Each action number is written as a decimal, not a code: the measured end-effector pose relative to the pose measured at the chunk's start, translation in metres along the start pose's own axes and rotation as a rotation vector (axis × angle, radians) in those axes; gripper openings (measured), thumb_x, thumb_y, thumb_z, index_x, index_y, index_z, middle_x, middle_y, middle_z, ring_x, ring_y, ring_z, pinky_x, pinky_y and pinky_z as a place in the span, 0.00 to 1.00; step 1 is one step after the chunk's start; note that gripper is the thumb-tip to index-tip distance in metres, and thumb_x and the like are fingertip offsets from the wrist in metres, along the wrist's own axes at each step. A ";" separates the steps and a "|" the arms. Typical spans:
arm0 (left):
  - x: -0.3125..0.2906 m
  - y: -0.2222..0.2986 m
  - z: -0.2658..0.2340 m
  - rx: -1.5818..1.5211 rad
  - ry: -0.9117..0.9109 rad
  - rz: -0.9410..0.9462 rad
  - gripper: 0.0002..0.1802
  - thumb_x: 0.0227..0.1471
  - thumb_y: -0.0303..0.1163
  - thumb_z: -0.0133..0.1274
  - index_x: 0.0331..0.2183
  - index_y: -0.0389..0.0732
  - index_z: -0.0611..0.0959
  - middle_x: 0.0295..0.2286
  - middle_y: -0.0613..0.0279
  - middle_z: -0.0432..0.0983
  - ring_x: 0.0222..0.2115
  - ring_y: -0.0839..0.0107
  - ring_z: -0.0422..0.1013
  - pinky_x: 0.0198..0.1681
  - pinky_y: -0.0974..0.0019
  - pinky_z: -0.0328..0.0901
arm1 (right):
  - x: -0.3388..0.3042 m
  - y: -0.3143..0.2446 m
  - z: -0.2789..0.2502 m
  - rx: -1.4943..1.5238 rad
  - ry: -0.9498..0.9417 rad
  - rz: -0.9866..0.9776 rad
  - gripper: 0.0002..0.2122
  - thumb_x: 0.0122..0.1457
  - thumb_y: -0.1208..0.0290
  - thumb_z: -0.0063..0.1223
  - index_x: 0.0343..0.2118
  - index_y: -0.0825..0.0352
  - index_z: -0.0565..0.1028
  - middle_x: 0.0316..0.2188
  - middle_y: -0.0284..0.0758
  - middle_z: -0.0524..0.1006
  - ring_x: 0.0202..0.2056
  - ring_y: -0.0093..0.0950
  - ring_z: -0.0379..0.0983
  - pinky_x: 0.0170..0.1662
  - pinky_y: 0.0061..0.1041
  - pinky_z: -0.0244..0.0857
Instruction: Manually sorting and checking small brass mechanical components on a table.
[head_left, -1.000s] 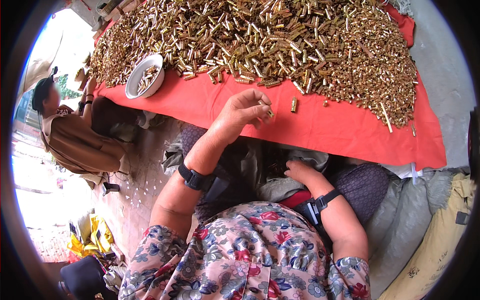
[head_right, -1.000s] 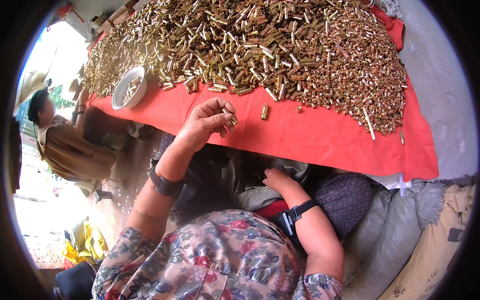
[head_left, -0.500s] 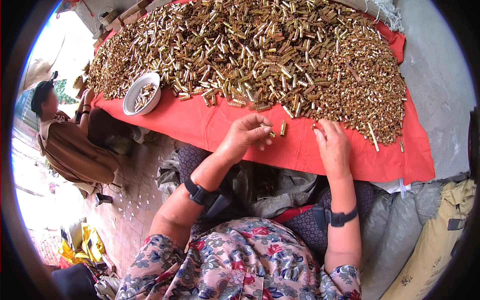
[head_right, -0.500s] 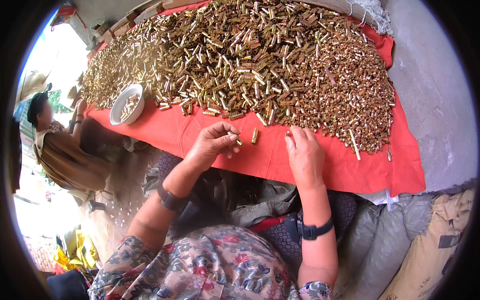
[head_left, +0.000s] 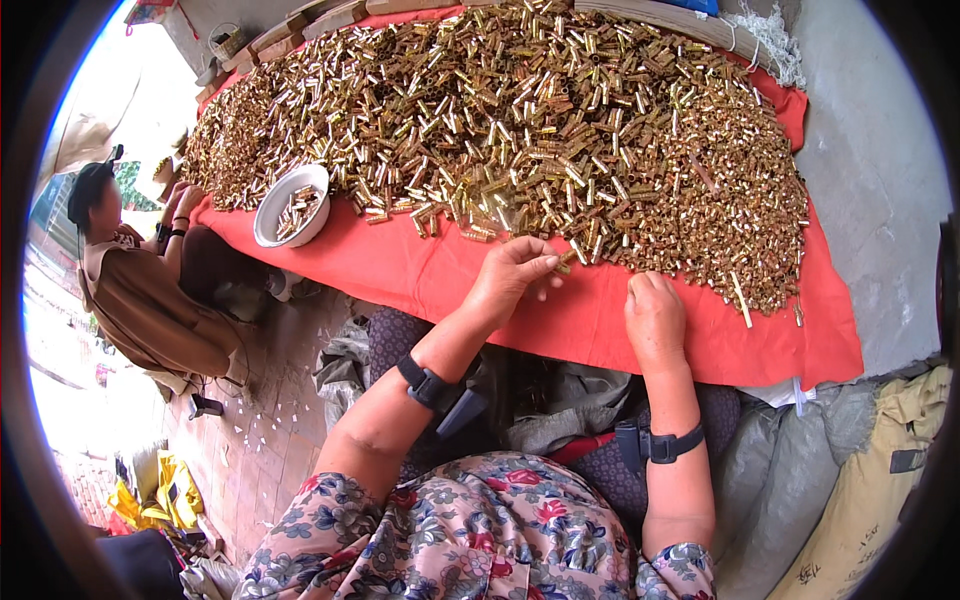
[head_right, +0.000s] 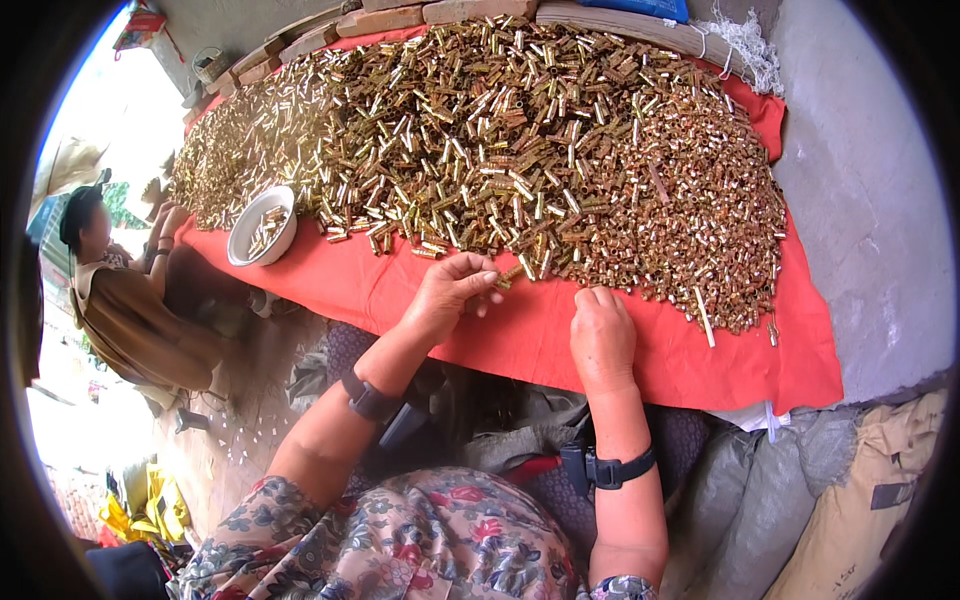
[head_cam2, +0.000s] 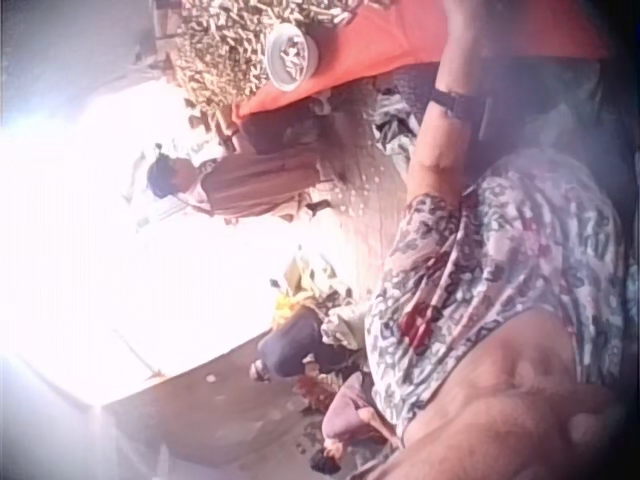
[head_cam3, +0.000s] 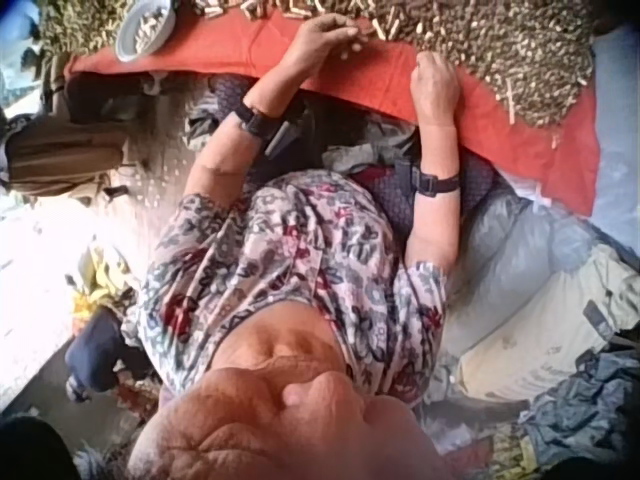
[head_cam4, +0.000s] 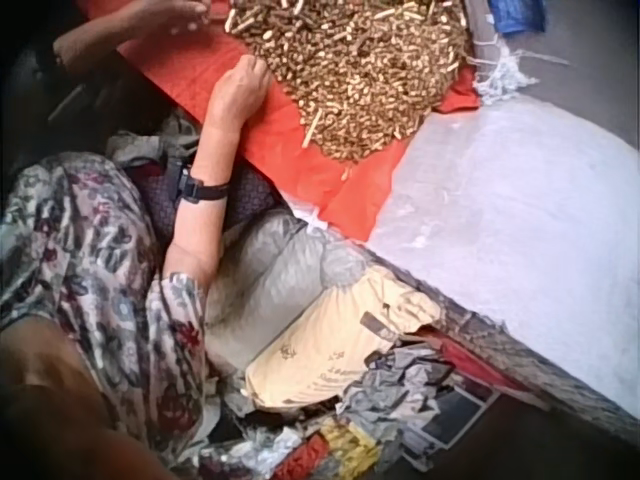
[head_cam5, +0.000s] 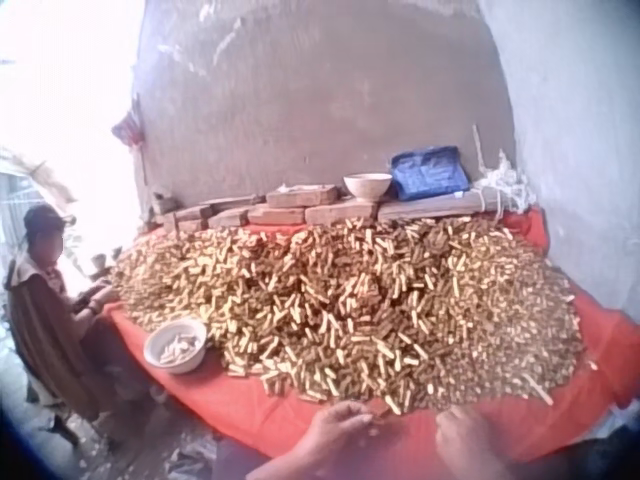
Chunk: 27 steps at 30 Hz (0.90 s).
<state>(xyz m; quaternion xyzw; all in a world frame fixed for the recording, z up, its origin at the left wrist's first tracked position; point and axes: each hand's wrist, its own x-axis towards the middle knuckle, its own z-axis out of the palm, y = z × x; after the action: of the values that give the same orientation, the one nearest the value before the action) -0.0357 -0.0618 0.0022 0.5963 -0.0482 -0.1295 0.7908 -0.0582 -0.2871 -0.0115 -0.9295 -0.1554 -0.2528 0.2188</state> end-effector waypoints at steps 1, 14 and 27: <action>-0.003 -0.001 -0.001 -0.053 0.007 0.006 0.05 0.54 0.29 0.51 0.32 0.39 0.75 0.27 0.66 0.75 0.24 0.79 0.72 0.22 0.78 0.65 | -0.001 -0.002 -0.003 0.005 0.009 -0.008 0.05 0.46 0.81 0.52 0.25 0.67 0.69 0.25 0.37 0.70 0.30 0.34 0.71 0.33 0.31 0.67; -0.030 -0.003 0.007 -0.273 -0.081 -0.086 0.06 0.54 0.28 0.51 0.35 0.38 0.75 0.28 0.61 0.76 0.26 0.75 0.73 0.23 0.76 0.67 | -0.012 -0.058 -0.004 1.444 -0.098 0.534 0.05 0.51 0.84 0.54 0.32 0.69 0.75 0.31 0.28 0.74 0.32 0.16 0.70 0.39 0.15 0.66; -0.033 -0.008 0.015 -0.310 -0.154 0.019 0.05 0.55 0.27 0.50 0.35 0.38 0.74 0.28 0.58 0.76 0.28 0.72 0.74 0.25 0.73 0.69 | -0.016 -0.055 -0.004 1.598 -0.047 0.542 0.06 0.50 0.84 0.55 0.32 0.71 0.76 0.33 0.31 0.74 0.36 0.21 0.71 0.42 0.19 0.66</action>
<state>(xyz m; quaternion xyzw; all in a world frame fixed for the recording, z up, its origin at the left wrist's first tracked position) -0.0715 -0.0687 0.0016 0.4550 -0.0936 -0.1734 0.8684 -0.0947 -0.2450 0.0009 -0.5056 -0.0634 0.0139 0.8603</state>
